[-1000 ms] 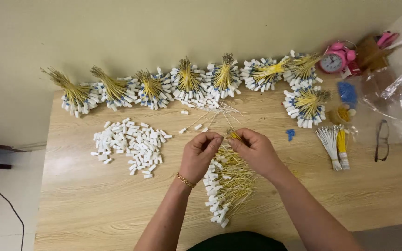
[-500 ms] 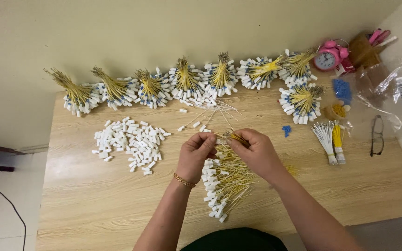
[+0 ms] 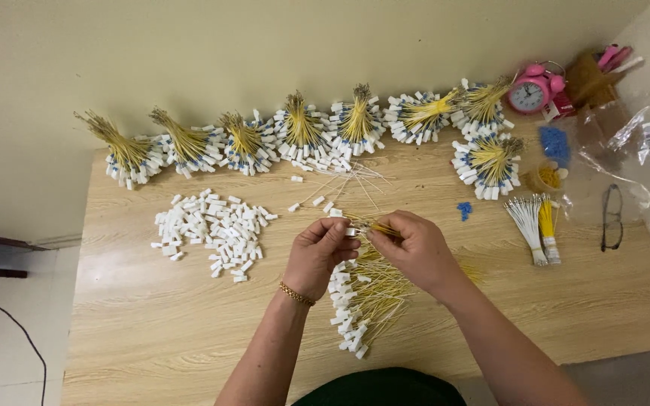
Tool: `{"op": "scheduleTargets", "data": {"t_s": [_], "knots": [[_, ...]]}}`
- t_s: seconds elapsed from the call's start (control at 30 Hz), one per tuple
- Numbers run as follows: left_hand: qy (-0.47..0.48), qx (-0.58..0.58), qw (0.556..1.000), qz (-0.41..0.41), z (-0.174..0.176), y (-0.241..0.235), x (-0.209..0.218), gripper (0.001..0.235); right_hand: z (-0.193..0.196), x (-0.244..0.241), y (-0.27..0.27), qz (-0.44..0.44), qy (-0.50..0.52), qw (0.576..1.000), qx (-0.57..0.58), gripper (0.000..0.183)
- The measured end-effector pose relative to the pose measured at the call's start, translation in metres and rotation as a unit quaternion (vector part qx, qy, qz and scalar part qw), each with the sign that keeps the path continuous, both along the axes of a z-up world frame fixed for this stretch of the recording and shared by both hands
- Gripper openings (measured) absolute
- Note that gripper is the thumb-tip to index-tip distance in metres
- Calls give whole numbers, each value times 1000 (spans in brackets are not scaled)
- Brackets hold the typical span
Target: Assembling small white sleeves onto thin yellow wires and organizing them into bundles
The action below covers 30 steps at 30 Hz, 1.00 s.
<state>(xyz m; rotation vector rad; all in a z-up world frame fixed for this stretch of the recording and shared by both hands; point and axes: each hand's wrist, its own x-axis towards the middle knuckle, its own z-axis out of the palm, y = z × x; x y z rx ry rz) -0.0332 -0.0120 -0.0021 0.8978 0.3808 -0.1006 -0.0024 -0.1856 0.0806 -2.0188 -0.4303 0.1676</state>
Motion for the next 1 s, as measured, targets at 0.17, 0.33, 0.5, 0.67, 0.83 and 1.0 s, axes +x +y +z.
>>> {"op": "scheduleTargets", "data": {"t_s": [0.17, 0.33, 0.5, 0.67, 0.83, 1.0], "knots": [[-1, -6, 1000, -3, -1, -1, 1, 18, -6, 2, -1, 3, 4, 1000, -4, 11], [-3, 15, 1000, -7, -5, -4, 0, 18, -4, 1, 2, 9, 10, 1000, -21, 11], [4, 31, 999, -16, -19, 0, -1, 17, -29, 8, 5, 35, 38, 999, -8, 16], [18, 16, 1000, 2, -22, -3, -7, 16, -43, -1, 6, 0, 79, 997, -13, 16], [27, 35, 999, 5, -34, -4, -11, 14, -58, 0, 7, 11, 70, 994, -78, 19], [38, 45, 998, 4, -45, -3, -11, 13, -69, -1, 10, 31, 61, 989, -129, 22]]}}
